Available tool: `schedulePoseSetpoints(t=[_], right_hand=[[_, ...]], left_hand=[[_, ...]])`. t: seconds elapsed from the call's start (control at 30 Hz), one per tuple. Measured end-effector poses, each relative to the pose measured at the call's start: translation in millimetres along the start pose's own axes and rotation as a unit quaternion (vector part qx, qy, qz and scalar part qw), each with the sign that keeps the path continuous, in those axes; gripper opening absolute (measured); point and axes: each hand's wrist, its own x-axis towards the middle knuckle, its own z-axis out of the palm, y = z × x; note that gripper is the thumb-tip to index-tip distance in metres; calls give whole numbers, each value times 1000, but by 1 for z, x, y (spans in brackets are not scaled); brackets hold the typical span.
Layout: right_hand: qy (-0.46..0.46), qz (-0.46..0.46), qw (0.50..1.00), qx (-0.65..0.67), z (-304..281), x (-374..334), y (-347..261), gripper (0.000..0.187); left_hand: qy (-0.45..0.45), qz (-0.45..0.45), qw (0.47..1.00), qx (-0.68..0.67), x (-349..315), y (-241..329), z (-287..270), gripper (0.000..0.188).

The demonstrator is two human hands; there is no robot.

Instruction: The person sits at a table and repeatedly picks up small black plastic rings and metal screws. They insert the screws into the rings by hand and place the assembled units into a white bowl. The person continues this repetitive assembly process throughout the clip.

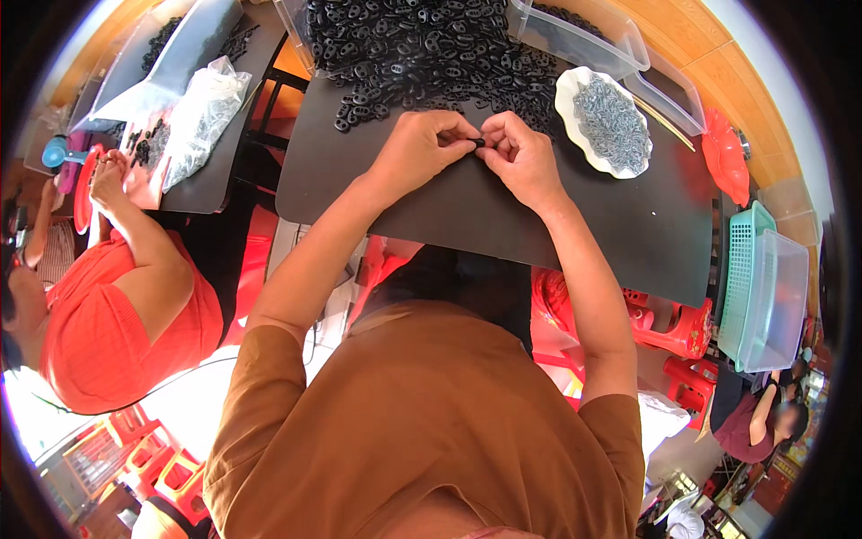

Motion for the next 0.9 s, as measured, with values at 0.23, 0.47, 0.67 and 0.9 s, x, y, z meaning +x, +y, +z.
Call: schedulePoseSetpoints(t=[0.23,0.47,0.67,0.9], right_hand=[[3,-7,1000,-18,1,-1,1,24],[3,-14,999,-40,1,-2,-5,22],[12,-42,998,-46,2,-4,-2,22],[14,-73,996,-42,1,-5,-2,16]], left_hand=[[8,4,1000,10,-1,-1,3,12],[0,-12,1000,17,-2,3,1,11],[-1,15,999,36,-3,-2,0,11],[1,21,999,41,-4,-1,-1,10]])
